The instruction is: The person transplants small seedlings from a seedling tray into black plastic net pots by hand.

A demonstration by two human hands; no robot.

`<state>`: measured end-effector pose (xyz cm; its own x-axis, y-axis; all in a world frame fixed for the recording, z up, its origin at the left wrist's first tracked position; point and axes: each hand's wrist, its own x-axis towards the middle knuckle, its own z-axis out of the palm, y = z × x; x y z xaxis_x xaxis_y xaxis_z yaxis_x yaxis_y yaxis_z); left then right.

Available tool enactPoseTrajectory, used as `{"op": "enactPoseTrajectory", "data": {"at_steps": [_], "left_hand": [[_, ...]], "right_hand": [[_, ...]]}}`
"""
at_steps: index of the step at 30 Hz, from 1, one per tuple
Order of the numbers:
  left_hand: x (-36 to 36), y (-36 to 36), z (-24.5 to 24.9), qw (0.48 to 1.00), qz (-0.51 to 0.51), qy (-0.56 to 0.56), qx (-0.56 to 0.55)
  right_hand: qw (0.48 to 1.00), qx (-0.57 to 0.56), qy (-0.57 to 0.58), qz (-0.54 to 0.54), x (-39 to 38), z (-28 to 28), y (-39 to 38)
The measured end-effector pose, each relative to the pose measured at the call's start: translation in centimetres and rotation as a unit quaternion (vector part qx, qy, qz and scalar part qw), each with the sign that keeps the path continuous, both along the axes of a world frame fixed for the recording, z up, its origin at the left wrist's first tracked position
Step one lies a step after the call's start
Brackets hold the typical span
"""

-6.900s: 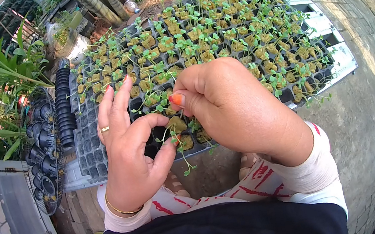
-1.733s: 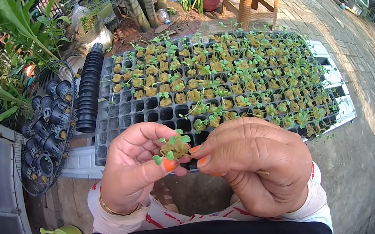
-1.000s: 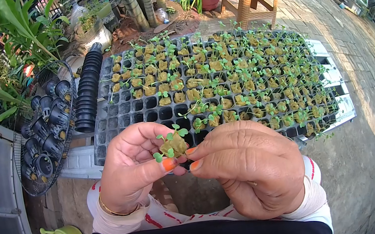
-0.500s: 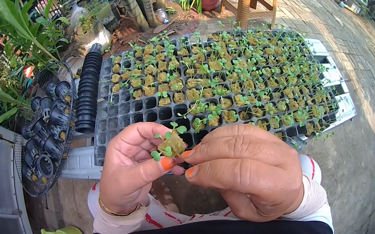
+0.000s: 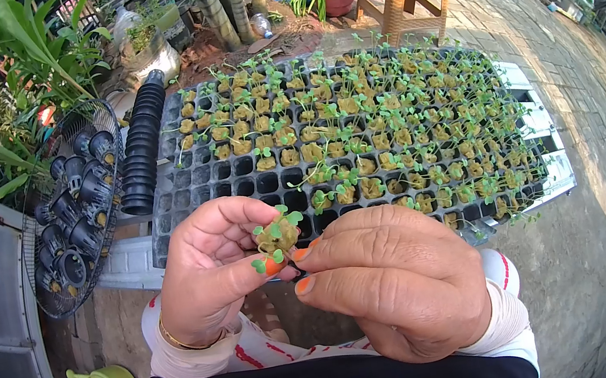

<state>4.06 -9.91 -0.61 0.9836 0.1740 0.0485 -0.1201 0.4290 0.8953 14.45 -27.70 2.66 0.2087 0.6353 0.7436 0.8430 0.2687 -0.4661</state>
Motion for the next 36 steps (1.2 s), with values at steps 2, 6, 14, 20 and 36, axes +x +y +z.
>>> {"op": "enactPoseTrajectory", "data": {"at_steps": [2,6,14,20,36], "left_hand": [[-0.09,0.04,0.20,1.000,-0.015,0.006,-0.007],[-0.06,0.00,0.33,1.000,-0.014,0.008,-0.004],[0.00,0.02,0.45,1.000,0.009,0.029,0.002],[-0.06,0.11,0.45,1.000,-0.016,0.010,-0.015],[-0.13,0.13,0.46,0.999,0.009,0.037,-0.020]], "right_hand": [[1.000,0.002,-0.008,-0.003,-0.04,-0.13,0.11],[0.999,0.018,-0.043,-0.018,-0.14,-0.24,0.21],[0.997,0.026,-0.065,-0.015,0.00,0.00,-0.10],[0.997,0.027,-0.068,-0.004,-0.22,-0.45,0.48],[0.993,0.040,-0.104,-0.024,-0.17,-0.10,0.34]]}}
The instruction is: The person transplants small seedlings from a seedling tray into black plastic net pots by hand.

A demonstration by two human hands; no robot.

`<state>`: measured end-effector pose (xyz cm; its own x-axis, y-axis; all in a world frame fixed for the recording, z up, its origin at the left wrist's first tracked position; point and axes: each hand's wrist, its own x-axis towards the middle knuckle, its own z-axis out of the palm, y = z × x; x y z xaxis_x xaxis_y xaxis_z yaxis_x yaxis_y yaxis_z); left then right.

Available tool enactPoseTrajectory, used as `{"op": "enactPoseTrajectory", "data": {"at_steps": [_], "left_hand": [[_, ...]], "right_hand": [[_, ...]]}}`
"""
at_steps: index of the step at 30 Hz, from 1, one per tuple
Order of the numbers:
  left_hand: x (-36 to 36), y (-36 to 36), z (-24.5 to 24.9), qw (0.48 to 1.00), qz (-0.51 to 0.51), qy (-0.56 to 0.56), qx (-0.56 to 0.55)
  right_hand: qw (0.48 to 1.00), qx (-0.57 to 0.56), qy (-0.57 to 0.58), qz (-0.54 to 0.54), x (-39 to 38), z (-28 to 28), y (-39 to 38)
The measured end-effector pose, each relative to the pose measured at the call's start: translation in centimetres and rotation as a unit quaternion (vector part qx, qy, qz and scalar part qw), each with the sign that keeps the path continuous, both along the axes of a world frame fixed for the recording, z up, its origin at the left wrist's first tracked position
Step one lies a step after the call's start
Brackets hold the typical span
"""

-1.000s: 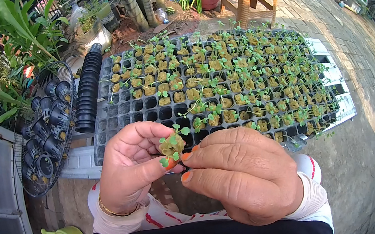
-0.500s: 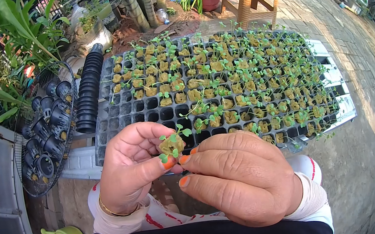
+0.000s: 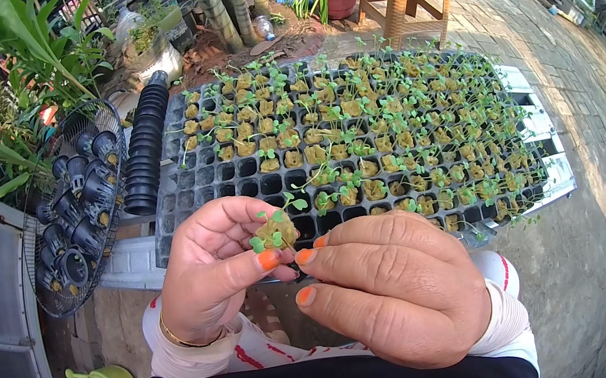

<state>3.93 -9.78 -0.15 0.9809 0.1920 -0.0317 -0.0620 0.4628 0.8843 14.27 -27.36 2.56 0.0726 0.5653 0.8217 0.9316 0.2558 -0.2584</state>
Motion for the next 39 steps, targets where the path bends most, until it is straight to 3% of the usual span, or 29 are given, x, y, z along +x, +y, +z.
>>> {"op": "enactPoseTrajectory", "data": {"at_steps": [8,11,12,14,18,26,32,39], "left_hand": [[0.0,0.2,-0.1,1.000,-0.005,0.001,-0.008],[-0.1,0.3,-0.1,1.000,-0.010,0.007,0.000],[-0.1,0.3,-0.1,1.000,-0.011,0.006,0.001],[-0.1,0.3,-0.2,1.000,-0.005,-0.008,-0.021],[-0.3,1.0,-0.2,0.999,-0.007,-0.029,-0.021],[-1.9,1.2,0.6,0.975,-0.116,-0.026,-0.187],[-3.7,2.0,1.0,0.963,-0.162,-0.035,-0.210],[-5.2,2.2,1.1,0.976,-0.127,-0.051,-0.171]], "right_hand": [[0.999,0.014,0.030,-0.016,0.1,0.4,-0.6],[0.983,0.036,0.174,-0.042,-0.1,0.6,-0.9],[0.983,0.038,0.173,-0.043,-0.1,0.4,-1.0],[0.925,0.083,0.368,0.039,-0.1,-0.3,-1.2],[0.869,0.071,0.468,0.146,-0.1,-0.5,-0.9],[0.912,-0.001,0.379,0.155,-0.3,-0.6,-0.6],[0.958,-0.049,0.244,0.142,-0.6,0.2,-0.7],[0.951,-0.017,0.287,0.113,-2.7,0.6,-1.1]]}}
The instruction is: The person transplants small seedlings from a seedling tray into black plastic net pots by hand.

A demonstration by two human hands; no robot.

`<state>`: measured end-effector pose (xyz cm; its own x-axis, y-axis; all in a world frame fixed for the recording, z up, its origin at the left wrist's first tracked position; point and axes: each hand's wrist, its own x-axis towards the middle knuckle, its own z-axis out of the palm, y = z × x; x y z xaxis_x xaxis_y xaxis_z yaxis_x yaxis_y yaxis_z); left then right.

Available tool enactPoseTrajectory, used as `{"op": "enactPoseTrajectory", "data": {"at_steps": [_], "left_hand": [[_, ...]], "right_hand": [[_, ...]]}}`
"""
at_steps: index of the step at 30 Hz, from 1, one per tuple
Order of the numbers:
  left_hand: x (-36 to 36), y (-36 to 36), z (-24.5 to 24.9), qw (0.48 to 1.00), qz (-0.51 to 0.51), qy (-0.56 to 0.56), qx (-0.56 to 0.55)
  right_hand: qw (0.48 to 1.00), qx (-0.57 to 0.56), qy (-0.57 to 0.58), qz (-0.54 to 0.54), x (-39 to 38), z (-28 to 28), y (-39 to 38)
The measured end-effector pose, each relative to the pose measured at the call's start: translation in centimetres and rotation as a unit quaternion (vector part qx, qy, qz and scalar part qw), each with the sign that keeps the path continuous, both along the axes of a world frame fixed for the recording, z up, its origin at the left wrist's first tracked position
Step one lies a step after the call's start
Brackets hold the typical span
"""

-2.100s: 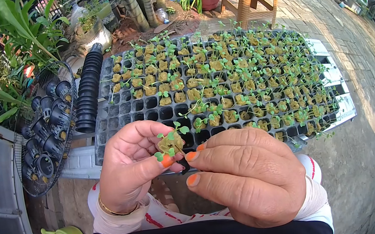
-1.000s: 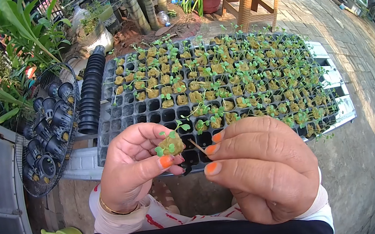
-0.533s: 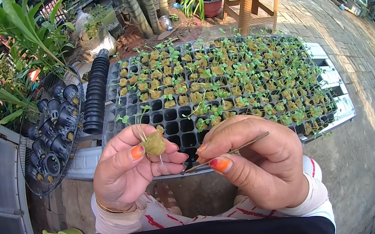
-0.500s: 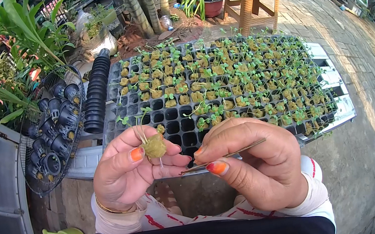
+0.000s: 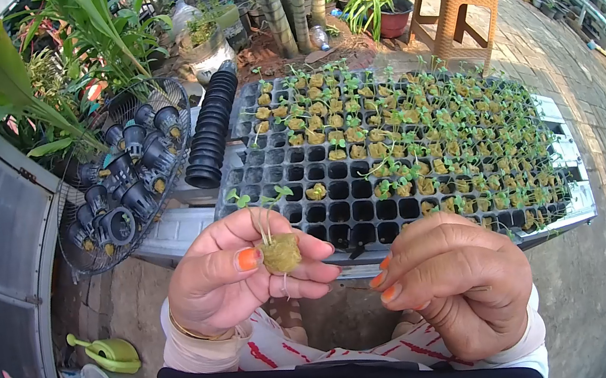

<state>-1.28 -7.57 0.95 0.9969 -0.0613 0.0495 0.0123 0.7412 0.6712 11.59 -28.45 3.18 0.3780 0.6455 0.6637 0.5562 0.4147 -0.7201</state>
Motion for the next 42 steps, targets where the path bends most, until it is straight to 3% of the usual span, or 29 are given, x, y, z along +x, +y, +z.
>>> {"op": "enactPoseTrajectory", "data": {"at_steps": [3,11,13,15,17,21,25,26,29,39,41,42], "left_hand": [[-0.4,-0.6,0.0,0.999,-0.021,-0.007,0.040],[-0.4,-1.4,-1.0,0.995,-0.099,-0.026,-0.011],[-0.4,-1.3,-0.9,0.996,-0.089,-0.030,-0.008],[-0.4,-1.0,-1.0,0.996,-0.076,-0.032,-0.018],[-0.3,-0.8,-1.1,0.997,-0.058,-0.049,-0.021],[-0.6,-0.5,-1.2,0.997,0.035,-0.065,0.014],[-1.0,-0.7,-1.4,0.994,0.077,-0.053,0.054],[-1.1,-0.8,-1.5,0.995,0.073,-0.044,0.052],[-1.3,-0.9,-1.5,0.993,0.084,-0.030,0.083],[-2.0,0.5,-0.8,0.993,0.076,-0.032,0.087],[-2.3,1.9,-0.2,0.894,0.279,0.039,0.349],[-1.9,3.1,-0.8,0.788,0.399,0.038,0.467]], "right_hand": [[1.000,-0.012,-0.009,0.002,-0.7,-0.2,0.4],[1.000,-0.017,0.014,-0.021,-1.5,-1.1,0.8],[0.996,0.038,0.068,-0.052,-1.7,-1.2,1.1],[0.997,0.043,0.051,-0.051,-1.6,-1.2,1.5],[0.986,0.082,0.125,-0.073,-1.9,-1.2,2.1],[0.984,0.036,0.173,0.015,-1.9,-0.9,2.4],[0.992,-0.095,0.084,0.005,-2.3,-1.3,3.4],[0.986,-0.107,0.124,0.041,-2.3,-1.4,3.6],[0.995,-0.077,0.048,0.042,-2.3,-2.8,4.8],[0.991,-0.033,0.117,0.049,-2.5,-3.0,5.3],[0.988,-0.043,0.144,0.049,-2.2,-2.7,4.8],[0.987,-0.029,0.152,0.045,-2.2,-2.6,4.8]]}}
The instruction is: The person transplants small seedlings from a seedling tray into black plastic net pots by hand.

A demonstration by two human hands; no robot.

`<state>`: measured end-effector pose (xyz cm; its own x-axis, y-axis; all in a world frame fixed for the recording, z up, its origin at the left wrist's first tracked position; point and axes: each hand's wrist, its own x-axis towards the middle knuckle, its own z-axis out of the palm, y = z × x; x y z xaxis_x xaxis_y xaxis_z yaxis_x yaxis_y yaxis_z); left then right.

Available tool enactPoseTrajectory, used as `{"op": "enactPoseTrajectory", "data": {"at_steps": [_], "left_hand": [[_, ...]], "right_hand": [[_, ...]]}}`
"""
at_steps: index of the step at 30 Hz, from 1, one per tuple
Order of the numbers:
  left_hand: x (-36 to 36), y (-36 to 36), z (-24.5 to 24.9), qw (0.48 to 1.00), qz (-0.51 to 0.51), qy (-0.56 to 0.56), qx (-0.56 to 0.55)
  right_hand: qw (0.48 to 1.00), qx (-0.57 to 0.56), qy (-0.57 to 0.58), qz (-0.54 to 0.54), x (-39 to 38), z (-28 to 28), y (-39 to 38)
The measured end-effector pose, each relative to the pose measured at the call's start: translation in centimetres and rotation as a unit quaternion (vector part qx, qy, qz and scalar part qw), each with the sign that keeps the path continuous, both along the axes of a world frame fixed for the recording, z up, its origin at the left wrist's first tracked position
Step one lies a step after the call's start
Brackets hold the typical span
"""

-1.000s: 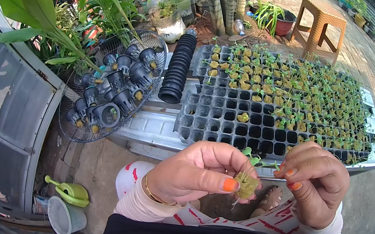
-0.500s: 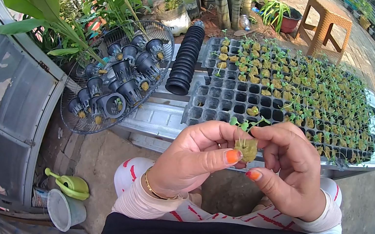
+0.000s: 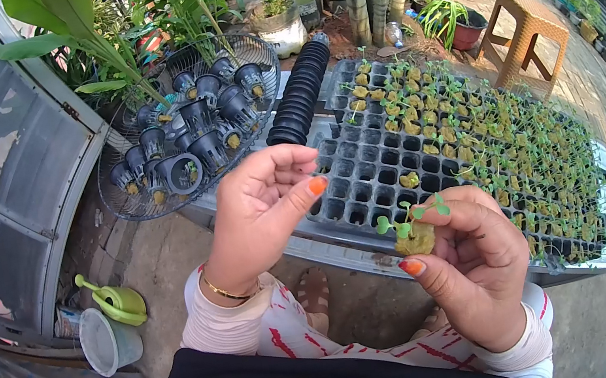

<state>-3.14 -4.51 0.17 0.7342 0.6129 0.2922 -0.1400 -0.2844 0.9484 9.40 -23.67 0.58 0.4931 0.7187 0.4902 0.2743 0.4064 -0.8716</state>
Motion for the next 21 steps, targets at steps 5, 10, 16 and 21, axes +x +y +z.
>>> {"op": "enactPoseTrajectory", "data": {"at_steps": [5,10,16,21], "left_hand": [[1.7,3.7,-3.9,0.928,0.246,0.087,0.264],[2.7,4.4,-5.5,0.874,0.272,0.095,0.391],[3.3,5.3,-4.9,0.858,0.272,0.123,0.418],[3.3,6.0,-5.3,0.840,0.265,0.141,0.453]], "right_hand": [[0.999,0.003,0.032,0.005,0.3,0.4,-0.4],[0.999,-0.019,0.047,0.003,0.4,0.9,-0.8],[0.998,-0.023,0.052,-0.011,0.8,0.9,-1.3],[0.999,-0.002,0.049,-0.005,1.1,1.2,-1.6]]}}
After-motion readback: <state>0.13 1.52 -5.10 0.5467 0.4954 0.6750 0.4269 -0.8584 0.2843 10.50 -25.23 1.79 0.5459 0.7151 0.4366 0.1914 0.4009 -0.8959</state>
